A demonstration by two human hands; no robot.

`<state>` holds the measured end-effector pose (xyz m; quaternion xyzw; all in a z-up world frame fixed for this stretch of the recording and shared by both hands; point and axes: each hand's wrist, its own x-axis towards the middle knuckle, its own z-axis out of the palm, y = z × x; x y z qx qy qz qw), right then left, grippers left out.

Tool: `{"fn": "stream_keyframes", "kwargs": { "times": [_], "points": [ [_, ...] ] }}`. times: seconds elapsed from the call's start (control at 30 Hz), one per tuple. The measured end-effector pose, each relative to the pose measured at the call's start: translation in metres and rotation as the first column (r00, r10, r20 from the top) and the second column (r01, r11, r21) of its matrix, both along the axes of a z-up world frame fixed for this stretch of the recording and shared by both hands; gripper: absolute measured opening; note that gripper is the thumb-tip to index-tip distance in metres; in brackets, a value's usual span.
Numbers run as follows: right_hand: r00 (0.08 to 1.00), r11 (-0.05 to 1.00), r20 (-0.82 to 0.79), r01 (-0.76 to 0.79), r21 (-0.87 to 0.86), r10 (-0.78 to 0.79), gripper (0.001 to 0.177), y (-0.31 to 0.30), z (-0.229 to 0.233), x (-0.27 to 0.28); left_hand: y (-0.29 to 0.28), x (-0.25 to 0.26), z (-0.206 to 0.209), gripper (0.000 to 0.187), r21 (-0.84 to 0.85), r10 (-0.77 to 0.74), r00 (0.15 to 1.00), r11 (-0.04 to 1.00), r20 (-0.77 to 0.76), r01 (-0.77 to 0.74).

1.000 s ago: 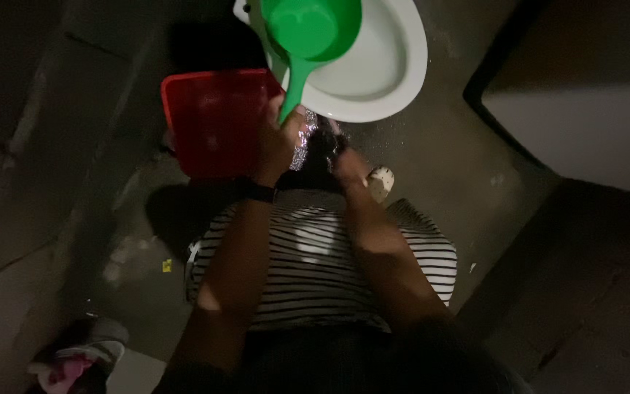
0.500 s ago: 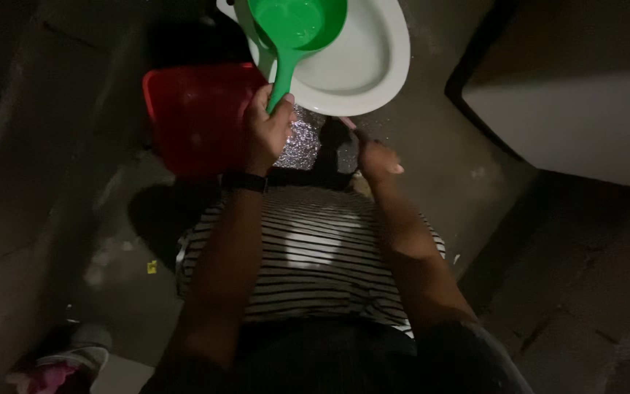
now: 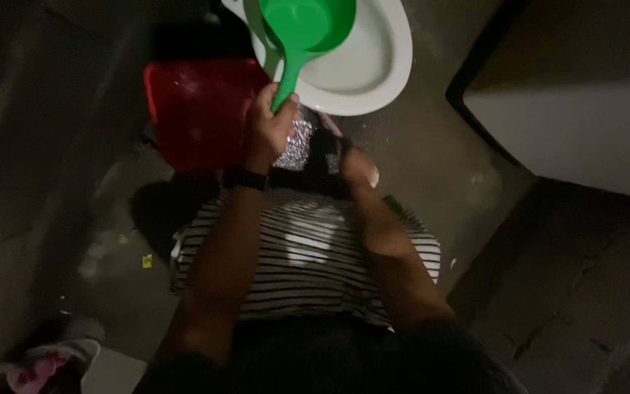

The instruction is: The person sits on a mat and repeatedly scoops water from a red bucket into a white toilet bowl using a green scoop. They then use a pink toilet brush to scrub the inside of the bowl. The person continues this cycle of scooping and scrubbing throughout the clip.

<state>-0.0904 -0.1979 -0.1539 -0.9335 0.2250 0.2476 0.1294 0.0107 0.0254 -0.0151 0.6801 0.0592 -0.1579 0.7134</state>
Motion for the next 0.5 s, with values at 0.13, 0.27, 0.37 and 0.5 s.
{"fn": "stream_keyframes", "kwargs": {
  "times": [0.13,0.27,0.37,0.5],
  "points": [
    [0.967,0.998,-0.248,0.054,-0.034,-0.061,0.031,0.025,-0.040,0.031,-0.002,0.004,-0.013,0.024,-0.011,-0.032,0.999,0.999,0.036,0.032],
    [0.952,0.986,-0.304,-0.091,-0.141,0.044,0.033,-0.005,-0.088,0.018,0.001,0.004,-0.007,0.026,-0.036,0.019,1.000,0.999,0.000,-0.018],
    [0.971,0.955,-0.240,-0.082,-0.285,0.012,0.036,-0.072,-0.103,-0.002,-0.002,0.004,0.005,0.025,-0.062,0.002,1.000,0.998,-0.010,-0.002],
    [0.976,0.937,-0.197,0.022,-0.348,-0.096,0.037,-0.144,-0.088,-0.045,-0.002,0.000,0.012,0.024,-0.089,-0.009,0.996,0.996,-0.089,0.001]
  ]
}}
